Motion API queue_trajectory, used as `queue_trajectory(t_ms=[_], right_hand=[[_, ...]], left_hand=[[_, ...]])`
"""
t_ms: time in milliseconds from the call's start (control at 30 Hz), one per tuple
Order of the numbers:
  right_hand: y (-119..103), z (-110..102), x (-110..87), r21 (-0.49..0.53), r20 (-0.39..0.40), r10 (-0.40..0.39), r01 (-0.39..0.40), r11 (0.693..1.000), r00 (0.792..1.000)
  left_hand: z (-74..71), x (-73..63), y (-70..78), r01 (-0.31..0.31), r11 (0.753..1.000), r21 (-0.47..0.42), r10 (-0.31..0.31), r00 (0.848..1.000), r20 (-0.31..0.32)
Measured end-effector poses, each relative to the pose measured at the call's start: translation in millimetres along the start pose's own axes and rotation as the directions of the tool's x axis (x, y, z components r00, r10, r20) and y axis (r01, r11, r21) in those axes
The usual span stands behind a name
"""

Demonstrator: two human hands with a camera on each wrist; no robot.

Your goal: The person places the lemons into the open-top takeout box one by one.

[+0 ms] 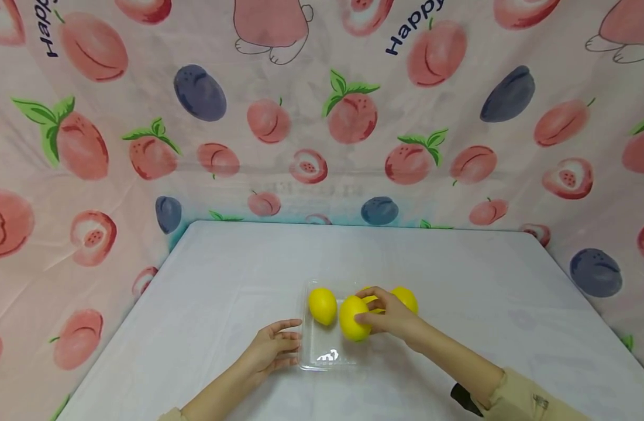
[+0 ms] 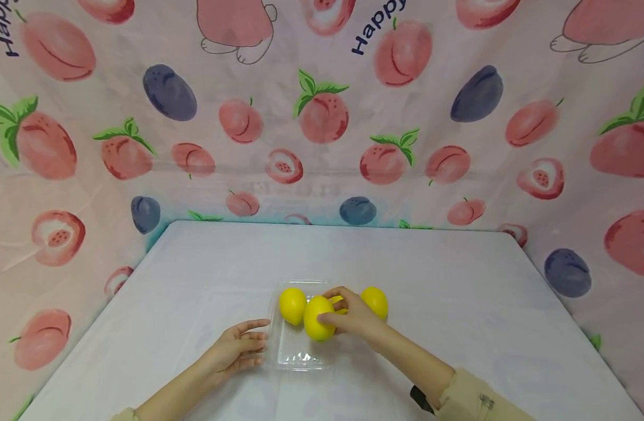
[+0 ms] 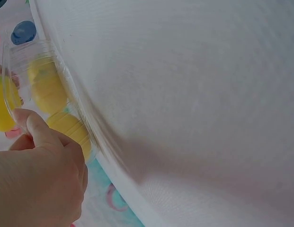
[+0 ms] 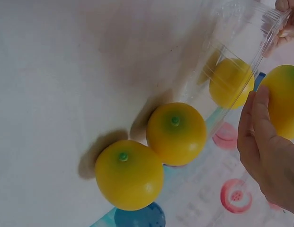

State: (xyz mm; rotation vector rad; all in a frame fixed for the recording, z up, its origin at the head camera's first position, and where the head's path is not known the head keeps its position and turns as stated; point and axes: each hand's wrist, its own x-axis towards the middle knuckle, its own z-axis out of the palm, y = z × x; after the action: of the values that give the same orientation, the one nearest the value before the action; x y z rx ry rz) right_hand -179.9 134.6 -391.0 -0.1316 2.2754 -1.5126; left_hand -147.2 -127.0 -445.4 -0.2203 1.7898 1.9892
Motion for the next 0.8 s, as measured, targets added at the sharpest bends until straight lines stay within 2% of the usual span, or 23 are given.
queue_trajectory(t_ms=[200, 500, 800], right_hand=[[-2, 7, 2.9, -0.015, 0.031, -0.032, 0.033, 0.999, 0.999], [-4, 22, 4.2, -0.023, 0.052, -0.025, 0.027, 0.999, 0.998], [-2, 34, 5.1, 0.017, 0.091, -0.071, 0.07, 0.997, 0.993]], left_hand=[[0.6, 0.1, 0.6, 0.005, 1.0, -0.008, -0.005, 1.0, -0.007], [0.3, -0.4, -0.4, 0.009, 1.0, -0.01, -0.009, 1.0, -0.016], [0.5, -0.8, -0.3, 0.005, 1.0, -0.008, -0.005, 1.0, -0.011]])
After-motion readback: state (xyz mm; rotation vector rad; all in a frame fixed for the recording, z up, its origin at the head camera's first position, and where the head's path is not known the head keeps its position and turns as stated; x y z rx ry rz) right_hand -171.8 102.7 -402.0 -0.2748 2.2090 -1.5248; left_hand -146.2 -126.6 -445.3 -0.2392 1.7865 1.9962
